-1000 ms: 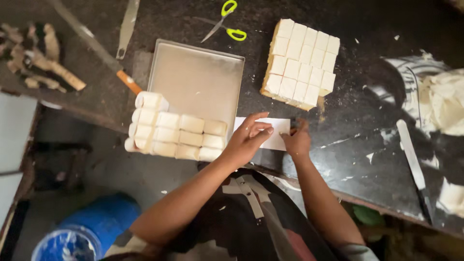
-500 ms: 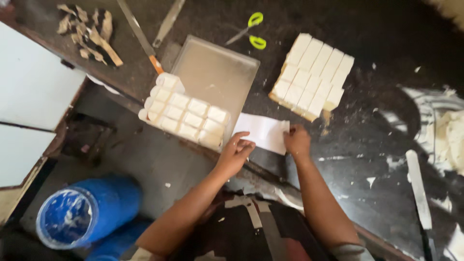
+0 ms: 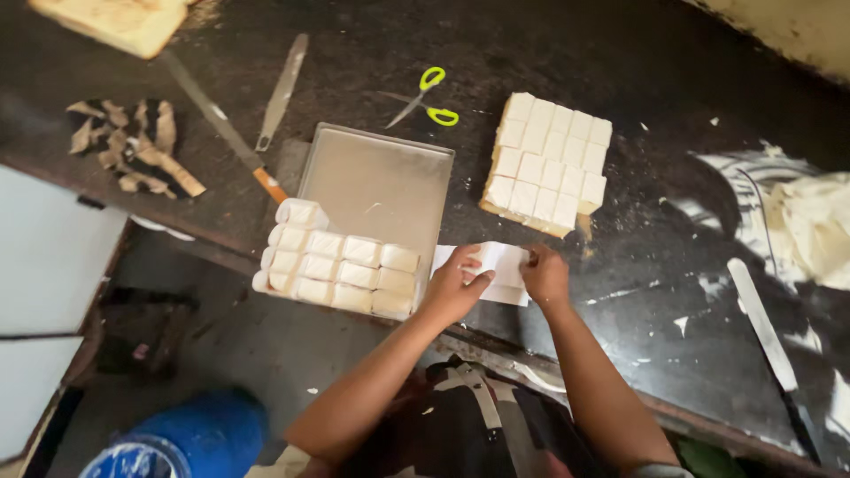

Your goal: The person spreads cream onto paper strips with a spatula, wraps cake slices in the paper strips by hand, and places the wrapped cake slices into a tray.

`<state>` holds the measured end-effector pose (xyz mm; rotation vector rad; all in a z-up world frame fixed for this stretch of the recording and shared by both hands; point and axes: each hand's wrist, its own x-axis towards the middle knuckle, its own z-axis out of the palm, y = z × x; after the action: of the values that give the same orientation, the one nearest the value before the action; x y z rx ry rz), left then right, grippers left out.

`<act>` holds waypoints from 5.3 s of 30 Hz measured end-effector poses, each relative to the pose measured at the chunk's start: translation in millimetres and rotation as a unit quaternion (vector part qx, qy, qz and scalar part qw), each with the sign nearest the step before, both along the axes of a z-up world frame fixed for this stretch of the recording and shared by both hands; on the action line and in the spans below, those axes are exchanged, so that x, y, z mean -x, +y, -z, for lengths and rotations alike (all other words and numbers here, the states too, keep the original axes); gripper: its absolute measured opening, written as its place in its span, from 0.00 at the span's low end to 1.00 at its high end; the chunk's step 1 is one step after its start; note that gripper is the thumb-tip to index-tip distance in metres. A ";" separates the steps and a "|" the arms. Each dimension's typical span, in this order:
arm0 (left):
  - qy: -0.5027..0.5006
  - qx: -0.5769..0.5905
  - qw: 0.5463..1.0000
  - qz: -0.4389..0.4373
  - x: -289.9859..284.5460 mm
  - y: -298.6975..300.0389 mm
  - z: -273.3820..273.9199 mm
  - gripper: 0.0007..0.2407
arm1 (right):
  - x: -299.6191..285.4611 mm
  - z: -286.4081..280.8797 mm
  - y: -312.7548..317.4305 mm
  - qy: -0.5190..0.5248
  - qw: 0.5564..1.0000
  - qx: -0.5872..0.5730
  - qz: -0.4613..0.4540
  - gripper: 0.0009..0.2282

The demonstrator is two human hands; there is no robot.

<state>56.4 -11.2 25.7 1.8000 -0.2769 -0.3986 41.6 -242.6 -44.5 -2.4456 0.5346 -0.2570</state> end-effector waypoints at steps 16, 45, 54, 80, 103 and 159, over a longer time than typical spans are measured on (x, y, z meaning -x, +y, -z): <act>-0.165 -0.190 0.890 0.381 -121.5 -73.8 83.9 0.23 | 10.7 -10.6 11.4 -0.019 0.998 -0.010 0.055 0.06; 0.034 -0.006 0.920 0.391 -146.6 -57.9 60.9 0.20 | -3.0 -28.6 17.2 0.061 0.926 -0.368 0.063 0.01; 0.084 0.033 0.914 0.396 -147.8 -58.6 73.2 0.17 | -5.0 -13.0 7.9 0.064 0.927 -0.369 0.007 0.06; -0.073 -0.060 0.907 0.410 -162.3 -80.5 116.0 0.07 | -2.0 -5.4 8.5 0.013 0.968 -0.252 -0.013 0.13; -0.292 0.018 0.890 0.350 -154.2 -53.4 61.9 0.18 | 14.9 -35.0 39.6 -0.113 0.988 0.044 0.095 0.08; 0.263 -0.055 0.963 0.018 112.1 -118.8 2.0 0.09 | 399.6 13.4 -463.9 0.047 0.919 -0.247 0.303 0.37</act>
<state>-55.6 -129.9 23.7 1.7261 0.0895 -0.9112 -357.9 -706.4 -57.9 -1.7573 1.2353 -0.2174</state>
